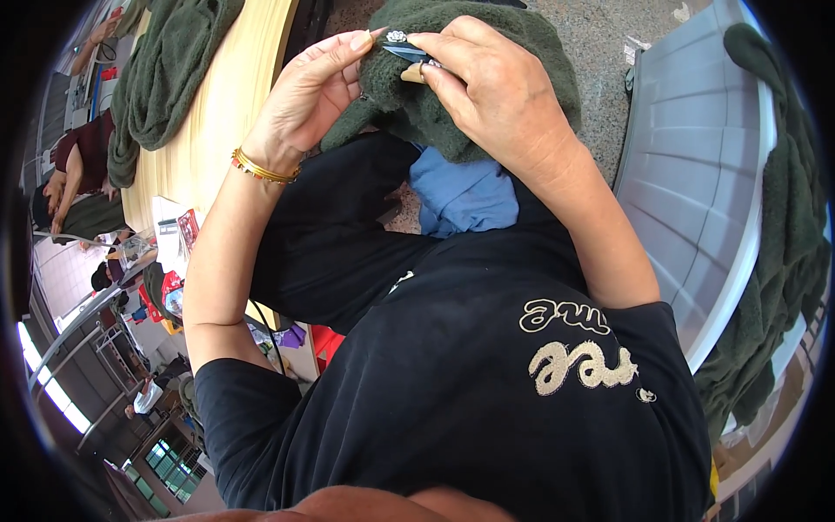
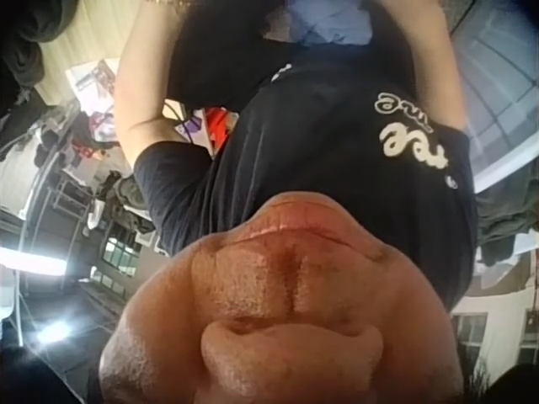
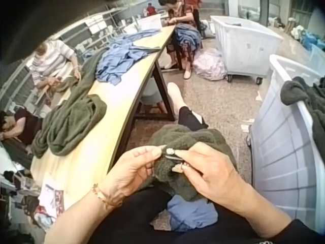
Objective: Trimming loose threads from garments using small snips.
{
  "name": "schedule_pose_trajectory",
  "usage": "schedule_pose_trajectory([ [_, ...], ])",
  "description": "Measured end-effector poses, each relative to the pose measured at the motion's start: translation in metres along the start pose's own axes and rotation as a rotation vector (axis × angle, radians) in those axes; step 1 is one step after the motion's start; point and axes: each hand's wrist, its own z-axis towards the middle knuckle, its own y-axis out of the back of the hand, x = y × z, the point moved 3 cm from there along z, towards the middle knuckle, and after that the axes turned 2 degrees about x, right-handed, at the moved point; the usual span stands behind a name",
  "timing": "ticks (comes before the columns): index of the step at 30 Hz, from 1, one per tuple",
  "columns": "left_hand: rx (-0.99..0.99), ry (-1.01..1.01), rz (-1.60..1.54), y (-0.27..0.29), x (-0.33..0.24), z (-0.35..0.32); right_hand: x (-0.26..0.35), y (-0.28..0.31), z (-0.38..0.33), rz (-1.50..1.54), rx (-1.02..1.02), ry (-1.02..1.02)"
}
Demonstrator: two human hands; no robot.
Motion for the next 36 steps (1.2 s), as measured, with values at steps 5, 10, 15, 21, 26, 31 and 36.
schedule_pose_trajectory([
  [5, 0.039, 0.013, 0.022, 0.003, 0.0, 0.0, 0.0, -0.002, 0.0, 0.002, 0.003, -0.033],
  [10, -0.009, -0.004, -0.004, -0.006, 0.0, -0.001, -0.003, -0.002, 0.0, -0.001, -0.018, -0.055],
  [15, -0.013, -0.002, -0.017, -0.005, 0.001, -0.001, 0.0, -0.001, 0.0, 0.005, -0.015, -0.065],
  [21, -0.026, 0.001, -0.019, -0.006, 0.0, -0.001, 0.003, 0.001, 0.0, 0.043, 0.016, -0.06],
  [26, -0.018, -0.003, -0.032, -0.007, 0.0, -0.002, 0.0, 0.0, -0.001, -0.013, 0.006, -0.099],
  [31, 0.01, -0.008, -0.056, -0.003, 0.003, 0.0, -0.003, 0.0, -0.003, -0.03, -0.013, -0.078],
  [36, -0.034, -0.037, -0.022, -0.007, 0.007, -0.002, -0.005, 0.0, -0.004, -0.041, 0.005, -0.092],
])
